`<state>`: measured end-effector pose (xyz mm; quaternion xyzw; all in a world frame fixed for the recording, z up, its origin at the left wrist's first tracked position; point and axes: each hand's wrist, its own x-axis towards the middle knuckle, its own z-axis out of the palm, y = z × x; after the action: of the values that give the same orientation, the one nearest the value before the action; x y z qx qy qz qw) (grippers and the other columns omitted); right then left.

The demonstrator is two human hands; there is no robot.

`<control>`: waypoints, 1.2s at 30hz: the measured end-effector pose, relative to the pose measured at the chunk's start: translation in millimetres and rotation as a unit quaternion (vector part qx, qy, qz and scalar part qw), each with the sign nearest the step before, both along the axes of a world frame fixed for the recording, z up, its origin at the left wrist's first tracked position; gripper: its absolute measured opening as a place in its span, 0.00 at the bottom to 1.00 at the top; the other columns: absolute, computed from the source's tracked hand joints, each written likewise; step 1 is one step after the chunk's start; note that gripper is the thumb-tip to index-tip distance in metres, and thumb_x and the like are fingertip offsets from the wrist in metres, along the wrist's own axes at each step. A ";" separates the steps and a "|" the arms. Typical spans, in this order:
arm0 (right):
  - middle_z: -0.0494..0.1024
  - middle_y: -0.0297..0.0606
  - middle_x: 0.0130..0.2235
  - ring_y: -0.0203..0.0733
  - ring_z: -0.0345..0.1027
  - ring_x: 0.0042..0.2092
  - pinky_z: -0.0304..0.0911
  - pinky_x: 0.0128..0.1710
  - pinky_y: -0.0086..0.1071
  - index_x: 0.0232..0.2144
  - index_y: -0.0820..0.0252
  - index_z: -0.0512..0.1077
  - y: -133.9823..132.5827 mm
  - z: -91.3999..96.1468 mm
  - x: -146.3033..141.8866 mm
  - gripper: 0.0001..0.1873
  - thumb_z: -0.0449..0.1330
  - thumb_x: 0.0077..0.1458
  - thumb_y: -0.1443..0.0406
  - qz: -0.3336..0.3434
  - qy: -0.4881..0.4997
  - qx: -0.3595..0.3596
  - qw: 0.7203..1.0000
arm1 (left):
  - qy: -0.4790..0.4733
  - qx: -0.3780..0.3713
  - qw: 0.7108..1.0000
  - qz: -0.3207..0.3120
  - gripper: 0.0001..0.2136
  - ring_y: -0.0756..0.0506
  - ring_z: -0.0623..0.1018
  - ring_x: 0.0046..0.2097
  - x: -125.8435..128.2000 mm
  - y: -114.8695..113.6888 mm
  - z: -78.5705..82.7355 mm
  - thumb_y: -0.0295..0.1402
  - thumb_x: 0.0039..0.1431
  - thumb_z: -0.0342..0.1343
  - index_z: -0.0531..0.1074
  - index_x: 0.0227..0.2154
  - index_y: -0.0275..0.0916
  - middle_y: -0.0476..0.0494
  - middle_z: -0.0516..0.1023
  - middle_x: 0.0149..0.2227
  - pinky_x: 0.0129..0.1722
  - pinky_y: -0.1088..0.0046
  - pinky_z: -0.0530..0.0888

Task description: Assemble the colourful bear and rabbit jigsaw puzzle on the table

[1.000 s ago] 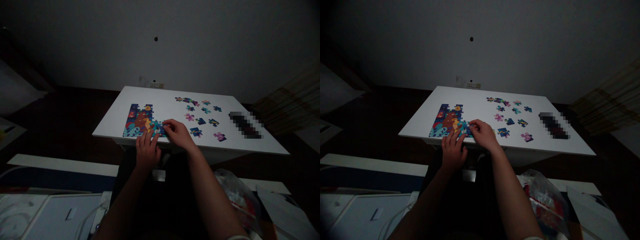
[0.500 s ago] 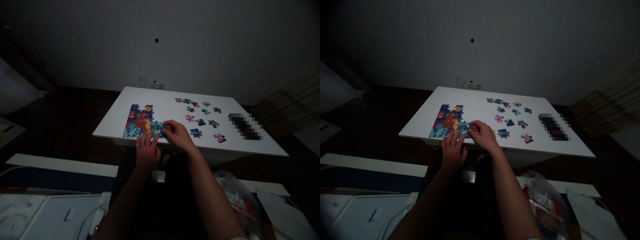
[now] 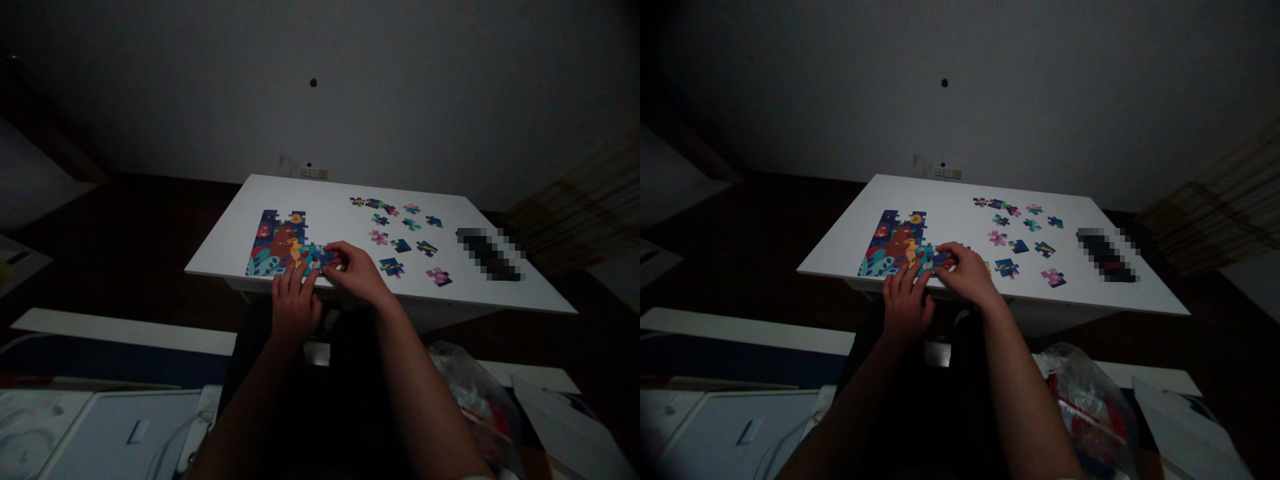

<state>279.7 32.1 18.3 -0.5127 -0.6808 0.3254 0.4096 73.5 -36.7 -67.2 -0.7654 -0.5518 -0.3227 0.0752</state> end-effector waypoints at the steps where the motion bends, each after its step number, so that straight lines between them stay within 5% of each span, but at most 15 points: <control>1: 0.91 0.37 0.46 0.50 0.87 0.45 0.81 0.48 0.42 0.57 0.50 0.87 -0.3 0.0 -0.1 0.24 0.76 0.57 0.63 0.000 0.002 -0.002 1.000 | -0.002 0.001 1.000 -0.001 0.31 0.26 0.73 0.84 0.0 -0.1 0.3 0.31 0.72 0.65 0.81 0.76 0.46 0.32 0.78 0.82 0.86 0.34 0.64; 24: 0.91 0.37 0.47 0.51 0.86 0.45 0.81 0.49 0.43 0.58 0.49 0.86 -0.9 0.2 0.5 0.27 0.76 0.55 0.64 -0.001 -0.002 -0.003 1.000 | -0.004 -0.005 1.000 -0.001 0.31 0.26 0.74 0.83 0.6 -0.6 2.6 0.31 0.73 0.64 0.80 0.76 0.46 0.32 0.78 0.82 0.85 0.34 0.66; 36: 0.91 0.38 0.49 0.53 0.85 0.49 0.80 0.53 0.46 0.54 0.48 0.84 -2.3 4.4 0.9 0.16 0.72 0.64 0.60 -0.016 -0.011 -0.001 1.000 | -0.007 0.000 1.000 -0.004 0.32 0.26 0.74 0.83 0.4 -0.1 0.9 0.32 0.73 0.64 0.79 0.78 0.47 0.33 0.78 0.82 0.85 0.34 0.66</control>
<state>280.5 29.8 22.6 -0.5273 -0.6766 0.3137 0.4072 73.9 -36.8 -66.3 -0.7651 -0.5491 -0.3289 0.0701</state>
